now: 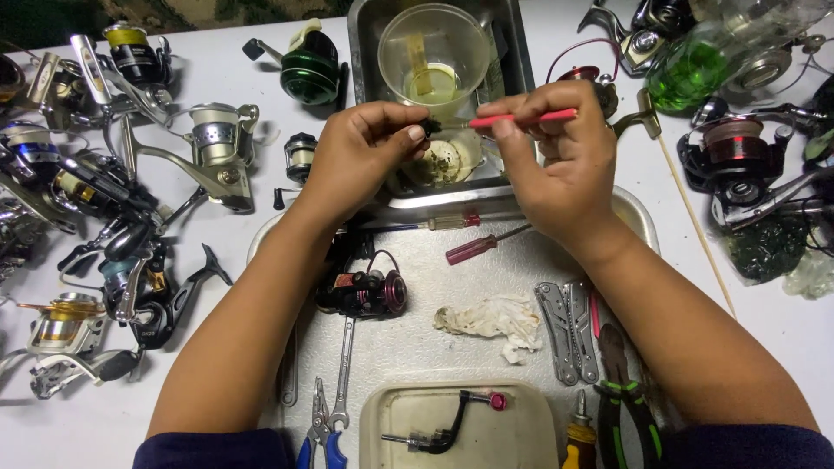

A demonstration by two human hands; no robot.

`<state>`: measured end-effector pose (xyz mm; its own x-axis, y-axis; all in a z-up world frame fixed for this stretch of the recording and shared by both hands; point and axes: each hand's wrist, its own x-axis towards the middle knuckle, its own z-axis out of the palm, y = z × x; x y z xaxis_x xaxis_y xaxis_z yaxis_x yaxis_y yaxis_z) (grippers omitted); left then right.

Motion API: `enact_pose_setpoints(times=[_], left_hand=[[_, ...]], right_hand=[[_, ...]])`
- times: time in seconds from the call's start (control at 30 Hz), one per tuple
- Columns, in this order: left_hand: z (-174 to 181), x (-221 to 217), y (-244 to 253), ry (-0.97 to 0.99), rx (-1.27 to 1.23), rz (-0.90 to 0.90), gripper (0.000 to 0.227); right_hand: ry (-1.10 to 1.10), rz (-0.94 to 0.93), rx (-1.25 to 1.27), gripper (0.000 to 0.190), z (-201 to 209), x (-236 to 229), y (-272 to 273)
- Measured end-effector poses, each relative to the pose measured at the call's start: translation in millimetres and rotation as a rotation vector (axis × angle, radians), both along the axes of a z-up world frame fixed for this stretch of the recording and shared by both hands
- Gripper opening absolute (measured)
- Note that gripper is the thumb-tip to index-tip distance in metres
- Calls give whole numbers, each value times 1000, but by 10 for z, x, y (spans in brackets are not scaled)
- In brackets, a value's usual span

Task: Servicing a fishing reel by disassembling the spool, cleaning parts, and applying grease before reassembly.

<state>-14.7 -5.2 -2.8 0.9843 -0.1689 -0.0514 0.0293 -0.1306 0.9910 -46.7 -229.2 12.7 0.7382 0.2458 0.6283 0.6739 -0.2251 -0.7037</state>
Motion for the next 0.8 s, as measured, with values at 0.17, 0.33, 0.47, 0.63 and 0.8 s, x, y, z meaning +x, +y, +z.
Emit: enact_pose_setpoints(times=[0.17,0.33,0.47,0.63,0.8], left_hand=[[7,0,-19,-24,9,-13,21],[-13,-7,-6,-115,177,-12,19],[25,-21,-8,-94,166,-10,19],[-59,8,6,-155,173,-27,19],[-1,-8,-3,-130,170,-37,19]], right_hand=[[-5,-91,0,14,-38,29,16],[97,-130,39,12,10,14,31],[178,-139,-37,14,-21,59,23],[256,-96,81,14,15,41,46],[185,-92,87,16,-23,104,-25]])
